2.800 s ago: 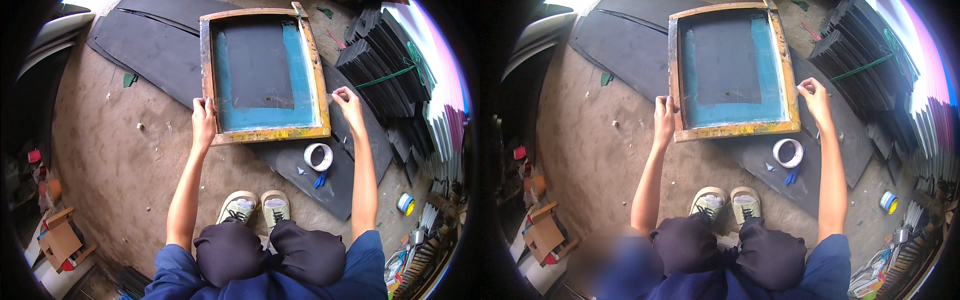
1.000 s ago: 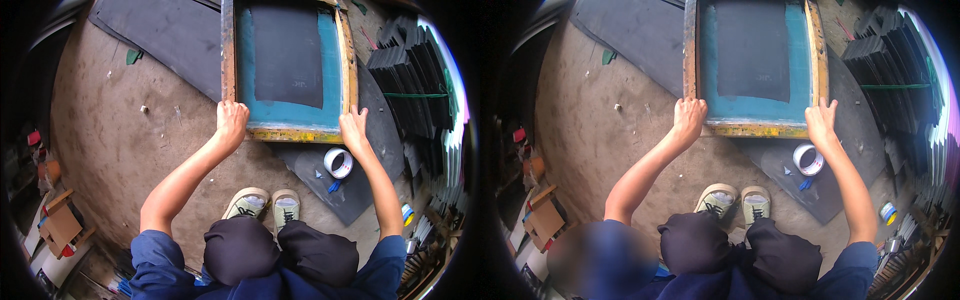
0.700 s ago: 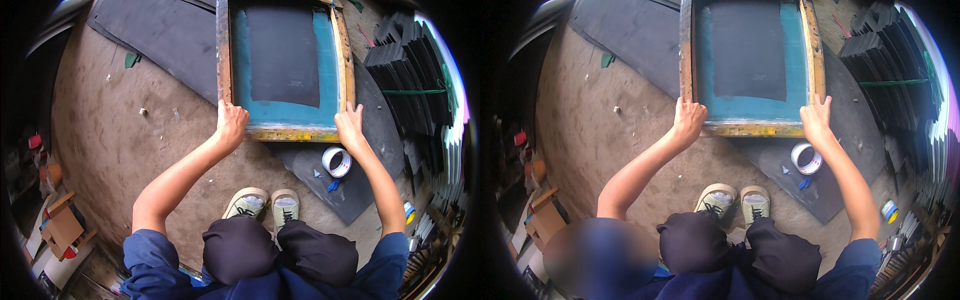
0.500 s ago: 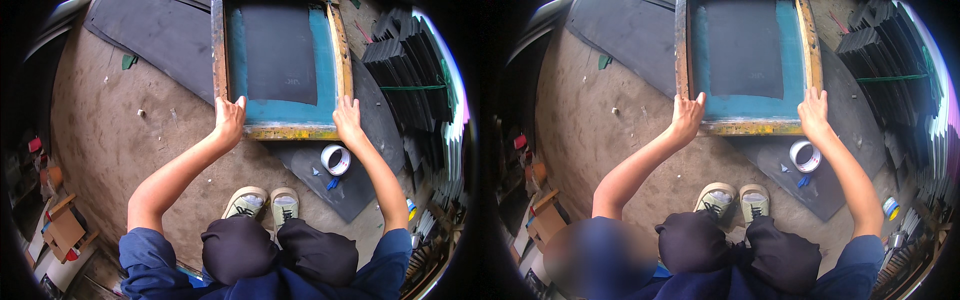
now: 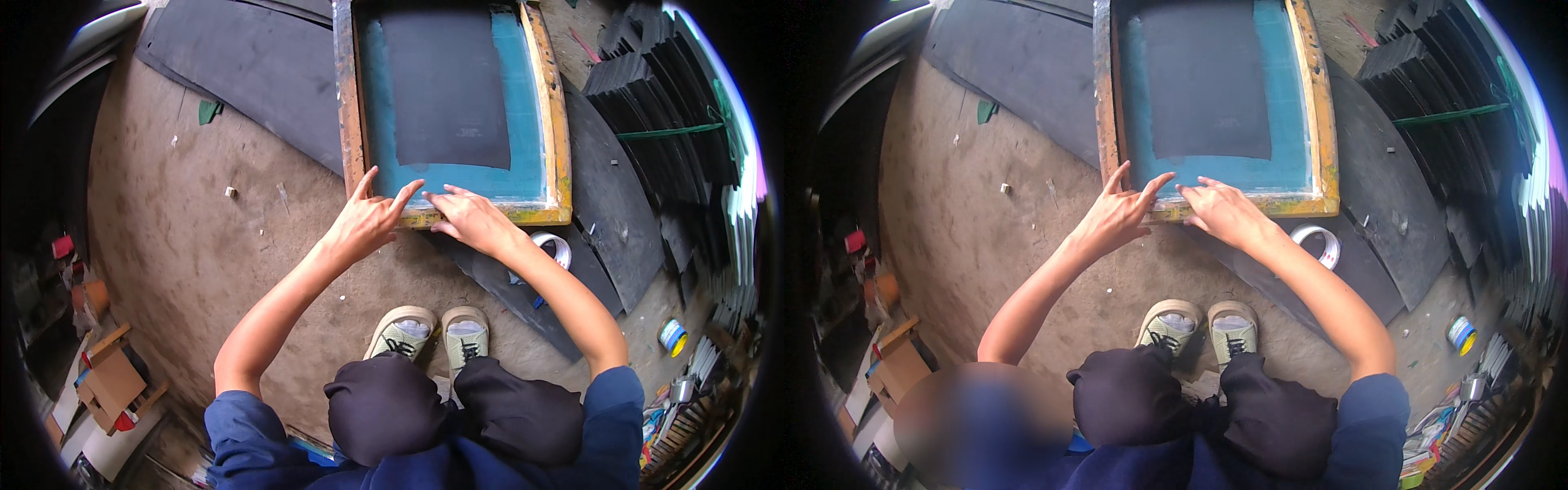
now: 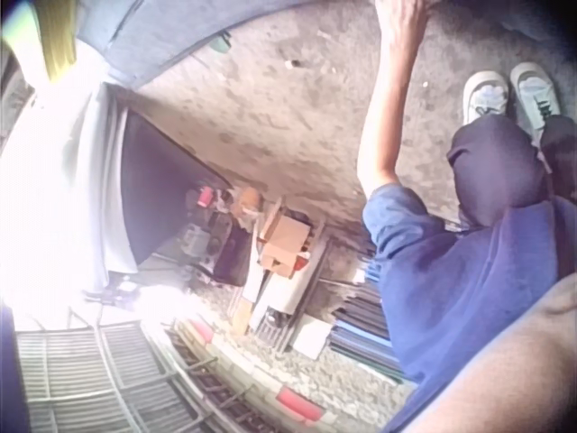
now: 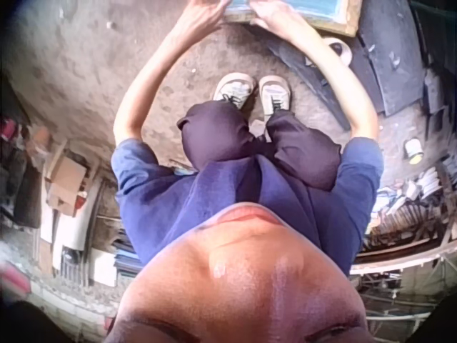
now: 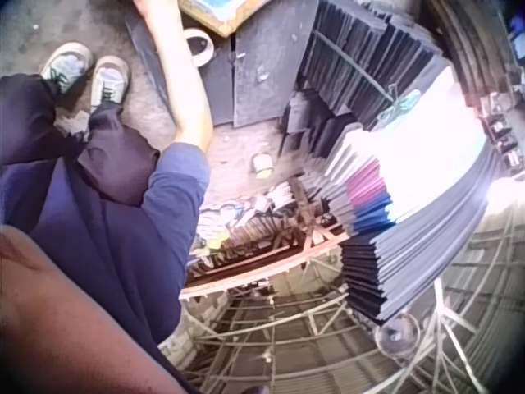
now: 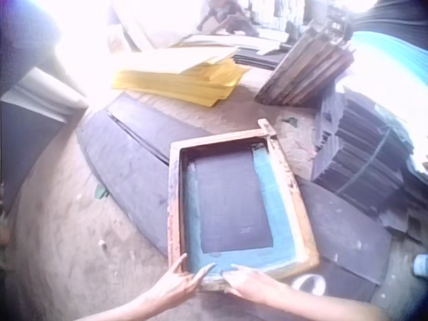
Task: The person sits on the floor and applies strips of clear tape to the edges of a wooden frame with a teal interior. They repeatedly tear tape, align it along the frame edges, and smooth it down by hand.
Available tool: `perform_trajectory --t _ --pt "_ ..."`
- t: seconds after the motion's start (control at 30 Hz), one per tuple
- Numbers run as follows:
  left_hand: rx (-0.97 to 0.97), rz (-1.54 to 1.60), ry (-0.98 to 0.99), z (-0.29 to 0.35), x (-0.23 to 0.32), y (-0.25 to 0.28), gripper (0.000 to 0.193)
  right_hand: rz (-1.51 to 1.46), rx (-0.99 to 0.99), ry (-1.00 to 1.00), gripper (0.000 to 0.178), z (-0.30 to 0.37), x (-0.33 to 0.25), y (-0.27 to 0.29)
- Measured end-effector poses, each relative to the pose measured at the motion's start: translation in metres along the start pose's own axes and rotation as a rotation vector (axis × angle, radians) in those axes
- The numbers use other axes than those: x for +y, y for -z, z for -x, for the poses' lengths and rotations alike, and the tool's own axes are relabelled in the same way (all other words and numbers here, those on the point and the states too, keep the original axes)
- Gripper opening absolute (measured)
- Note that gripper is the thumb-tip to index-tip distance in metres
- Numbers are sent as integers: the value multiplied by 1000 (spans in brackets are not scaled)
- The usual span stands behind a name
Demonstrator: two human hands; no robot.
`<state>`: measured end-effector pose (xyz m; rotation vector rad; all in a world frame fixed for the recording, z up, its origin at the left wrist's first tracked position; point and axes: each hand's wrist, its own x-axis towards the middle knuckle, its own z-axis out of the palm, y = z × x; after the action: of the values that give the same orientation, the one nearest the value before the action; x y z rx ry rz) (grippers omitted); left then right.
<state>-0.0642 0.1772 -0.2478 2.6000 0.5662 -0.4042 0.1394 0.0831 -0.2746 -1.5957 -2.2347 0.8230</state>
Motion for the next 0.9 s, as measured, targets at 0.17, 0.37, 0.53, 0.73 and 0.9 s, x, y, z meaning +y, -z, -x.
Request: perform_trajectory --t 0.17,0.37,0.53,0.73,0.9 --pt "166 -194 -44 12 -9 -19 75 111 -73 -39 45 32 21 18" --pt "96 -266 11 14 -1 -20 81 403 -62 -79 50 101 71 59" --pt "26 -180 83 12 1 -12 79 287 -92 -168 61 100 67 71" --pt "330 8 18 34 -12 -22 65 214 259 -77 48 126 68 78" --pt "461 63 22 41 -18 -25 43 173 367 -91 29 132 75 72"
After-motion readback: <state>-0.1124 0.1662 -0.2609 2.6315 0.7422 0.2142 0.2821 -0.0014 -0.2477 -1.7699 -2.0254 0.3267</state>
